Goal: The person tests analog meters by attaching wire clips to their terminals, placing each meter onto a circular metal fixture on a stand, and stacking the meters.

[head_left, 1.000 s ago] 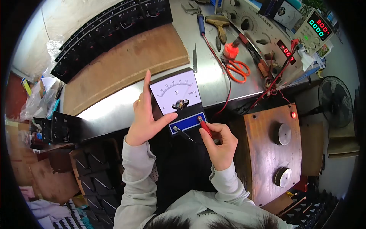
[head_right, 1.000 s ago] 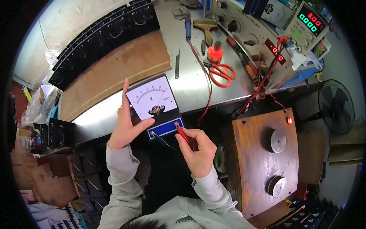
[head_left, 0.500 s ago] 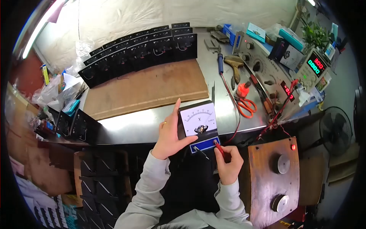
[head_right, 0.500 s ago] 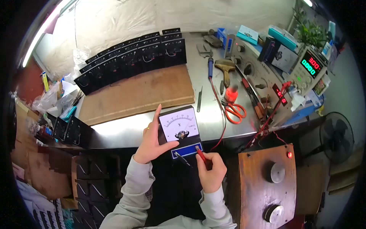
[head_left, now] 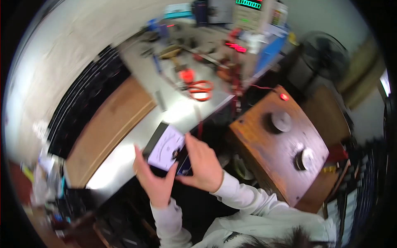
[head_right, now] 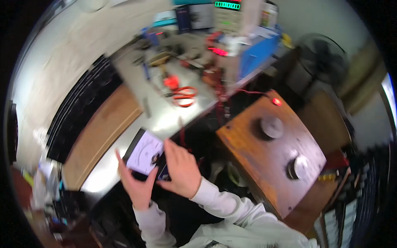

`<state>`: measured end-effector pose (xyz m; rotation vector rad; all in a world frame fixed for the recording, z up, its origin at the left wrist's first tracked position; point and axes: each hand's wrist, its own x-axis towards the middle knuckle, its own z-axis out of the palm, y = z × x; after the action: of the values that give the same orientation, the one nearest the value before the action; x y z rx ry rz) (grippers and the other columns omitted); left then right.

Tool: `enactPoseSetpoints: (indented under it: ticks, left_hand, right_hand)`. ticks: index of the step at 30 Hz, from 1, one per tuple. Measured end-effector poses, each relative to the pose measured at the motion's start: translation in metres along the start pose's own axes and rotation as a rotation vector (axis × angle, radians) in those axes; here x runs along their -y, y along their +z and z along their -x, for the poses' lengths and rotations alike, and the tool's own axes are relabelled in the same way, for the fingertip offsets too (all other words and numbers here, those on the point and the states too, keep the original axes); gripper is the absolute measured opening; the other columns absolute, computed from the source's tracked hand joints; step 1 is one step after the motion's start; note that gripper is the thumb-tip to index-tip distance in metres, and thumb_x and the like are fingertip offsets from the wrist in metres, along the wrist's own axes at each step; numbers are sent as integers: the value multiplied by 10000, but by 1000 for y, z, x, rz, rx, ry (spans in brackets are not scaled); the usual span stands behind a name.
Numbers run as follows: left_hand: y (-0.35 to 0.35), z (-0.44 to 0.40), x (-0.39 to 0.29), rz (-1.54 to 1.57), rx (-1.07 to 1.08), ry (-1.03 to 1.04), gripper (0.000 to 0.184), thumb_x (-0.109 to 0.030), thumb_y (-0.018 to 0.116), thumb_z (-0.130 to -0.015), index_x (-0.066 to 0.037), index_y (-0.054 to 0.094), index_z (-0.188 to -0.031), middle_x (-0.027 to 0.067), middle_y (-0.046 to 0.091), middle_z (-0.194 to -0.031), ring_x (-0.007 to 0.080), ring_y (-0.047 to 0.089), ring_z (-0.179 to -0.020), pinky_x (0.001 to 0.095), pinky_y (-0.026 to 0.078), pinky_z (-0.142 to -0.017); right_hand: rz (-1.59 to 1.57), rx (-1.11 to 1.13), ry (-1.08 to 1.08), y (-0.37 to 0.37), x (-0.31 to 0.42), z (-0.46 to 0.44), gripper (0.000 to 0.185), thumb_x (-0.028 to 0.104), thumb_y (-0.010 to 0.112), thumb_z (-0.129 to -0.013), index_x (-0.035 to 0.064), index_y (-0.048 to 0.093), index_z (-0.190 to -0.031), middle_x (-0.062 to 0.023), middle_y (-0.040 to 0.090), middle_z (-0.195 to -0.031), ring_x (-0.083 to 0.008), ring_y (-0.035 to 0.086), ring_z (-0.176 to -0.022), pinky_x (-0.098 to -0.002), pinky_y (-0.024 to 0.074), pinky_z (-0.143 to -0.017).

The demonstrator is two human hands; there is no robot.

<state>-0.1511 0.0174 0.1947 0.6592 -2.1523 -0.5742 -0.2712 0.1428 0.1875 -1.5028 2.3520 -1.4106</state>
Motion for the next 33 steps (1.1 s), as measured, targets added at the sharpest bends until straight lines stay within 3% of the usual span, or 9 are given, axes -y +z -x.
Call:
enactPoseSetpoints:
  ticks: [2, 5, 9, 14, 20, 24, 25, 28, 33]
  left_hand:
    - [-2, 19, -31, -227, 5, 131, 1075, -203, 897, -713, 25, 284, -1566, 246, 523, -1384, 426, 490, -1242, 479, 429, -1010]
    - [11, 47, -52, 161, 160, 106, 1083, -149, 873, -719, 27, 247, -1584, 238, 498, -1445, 374, 501, -1268, 423, 455, -964]
    - [16, 62, -64, 193, 310, 44, 823, -88, 816, -781, -8, 423, -1500, 207, 542, -1389, 360, 525, -1261, 416, 474, -977]
    - [19, 54, -51, 212, 422, 19, 461, -7, 743, -833, -5, 644, -1283, 182, 628, -1196, 348, 633, -1094, 397, 517, -949]
    - [16, 46, -37, 136, 331, -31, 462, 30, 746, -804, -18, 665, -1256, 154, 697, -1101, 317, 668, -1030, 377, 524, -916]
    - [15, 50, -38, 210, 307, -24, 472, -8, 770, -792, -46, 678, -1253, 109, 724, -1083, 301, 667, -1027, 373, 509, -920]
    - [13, 52, -39, 213, 301, -27, 471, -16, 772, -793, -52, 679, -1253, 104, 724, -1081, 297, 667, -1023, 370, 506, -918]
    - [7, 60, -35, 221, 272, -29, 467, -33, 776, -798, -64, 683, -1254, 95, 721, -1070, 290, 668, -1008, 366, 500, -907]
    - [-14, 60, -28, 179, 225, -78, 453, -49, 787, -802, -53, 686, -1243, 120, 707, -1094, 307, 672, -1016, 386, 498, -955]
  right_hand:
    - [-19, -9, -51, -11, -13, 23, 1171, 319, 859, -607, -82, 265, -1534, -259, 465, -1449, -421, 502, -1287, -465, 397, -1077]
    - [112, -164, -41, -51, -56, 53, 1150, 327, 869, -565, -77, 339, -1502, -278, 489, -1411, -437, 501, -1284, -480, 413, -1067]
    - [486, -529, 491, -134, -136, 53, 1122, 358, 844, -629, -115, 307, -1494, -299, 540, -1273, -457, 533, -1178, -492, 460, -1003]
    - [602, -437, 1043, -210, -232, 49, 957, 599, 794, -690, -21, 483, -1349, -281, 628, -1199, -456, 634, -1097, -507, 521, -928]
    - [538, -497, 849, -199, -247, 58, 879, 506, 841, -661, -6, 530, -1304, -289, 650, -1132, -454, 655, -1037, -500, 525, -901]
    - [411, -583, 592, -201, -277, 66, 632, 303, 857, -744, -20, 617, -1231, -116, 729, -1000, -236, 697, -902, -373, 535, -850]
    - [401, -596, 640, -200, -274, 65, 826, 396, 857, -693, 37, 561, -1375, -189, 716, -1137, -358, 692, -1034, -462, 520, -923]
    - [757, -702, 752, -179, -251, 62, 961, 358, 868, -689, -10, 454, -1474, -276, 585, -1355, -415, 572, -1245, -473, 440, -1056]
    - [544, -729, 200, -114, -168, 63, 1015, 186, 851, -730, -51, 305, -1552, -264, 414, -1538, -391, 453, -1392, -469, 377, -1150]
